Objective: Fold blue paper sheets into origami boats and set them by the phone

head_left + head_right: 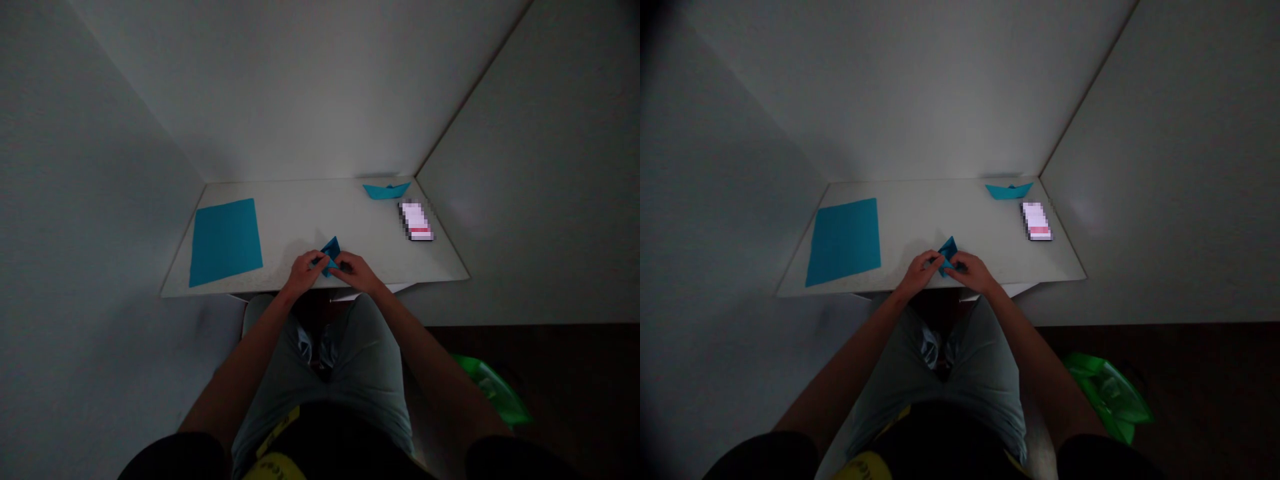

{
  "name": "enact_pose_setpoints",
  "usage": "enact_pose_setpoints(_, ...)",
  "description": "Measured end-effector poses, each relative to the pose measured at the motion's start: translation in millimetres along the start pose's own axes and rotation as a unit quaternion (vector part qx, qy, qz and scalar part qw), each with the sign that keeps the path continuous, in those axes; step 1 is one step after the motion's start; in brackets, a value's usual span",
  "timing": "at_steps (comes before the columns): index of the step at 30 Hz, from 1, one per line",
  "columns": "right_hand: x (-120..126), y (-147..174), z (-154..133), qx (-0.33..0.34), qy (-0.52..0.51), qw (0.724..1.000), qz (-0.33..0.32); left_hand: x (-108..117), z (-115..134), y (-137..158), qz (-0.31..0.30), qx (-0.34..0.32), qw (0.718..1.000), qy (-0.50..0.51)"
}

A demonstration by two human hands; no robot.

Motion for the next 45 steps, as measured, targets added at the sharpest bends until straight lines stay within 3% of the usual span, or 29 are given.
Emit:
enact_pose_setpoints(9, 15.4, -1.0, 13.0, -0.037, -0.016, 0.989, 0.145, 15.7, -11.6, -4.6, 0.064, 0.081, 0.988, 0.112)
enact_pose_setpoints(15, 2.6, 2.8, 16.7, -0.078, 0.001, 0.996, 0.033, 24.7, -21.5, -8.4, 0.103, 0.120, 0.971, 0.179)
enact_pose_setpoints(21, -1.3, 0.9, 19.1, -0.123, -0.031, 0.992, 0.027, 24.7, -28.3, -9.4, 0.122, 0.125, 0.969, 0.177)
enact_pose_setpoints(27, 6.6, -1.9, 21.9, -0.155, -0.085, 0.977, 0.119, 28.0, -40.7, -10.9, 0.171, 0.126, 0.952, 0.219)
enact_pose_setpoints(35, 20.9, -3.7, 21.4, -0.159, -0.099, 0.962, 0.196, 16.9, -27.8, 2.4, 0.055, 0.107, 0.968, 0.222)
enact_pose_setpoints(45, 21.9, -0.9, 21.6, -0.165, -0.123, 0.953, 0.221, 29.9, -27.6, -1.5, 0.147, 0.156, 0.967, 0.138)
Point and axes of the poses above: each hand's wrist, its own y-axis away from the middle knuckle, its own x-axis out of the back of the hand, z = x × y, the point moved 4 cm from there along -y, towards the middle knuckle, and after that the axes turned 12 degrees about z, right-handed, at the moved point
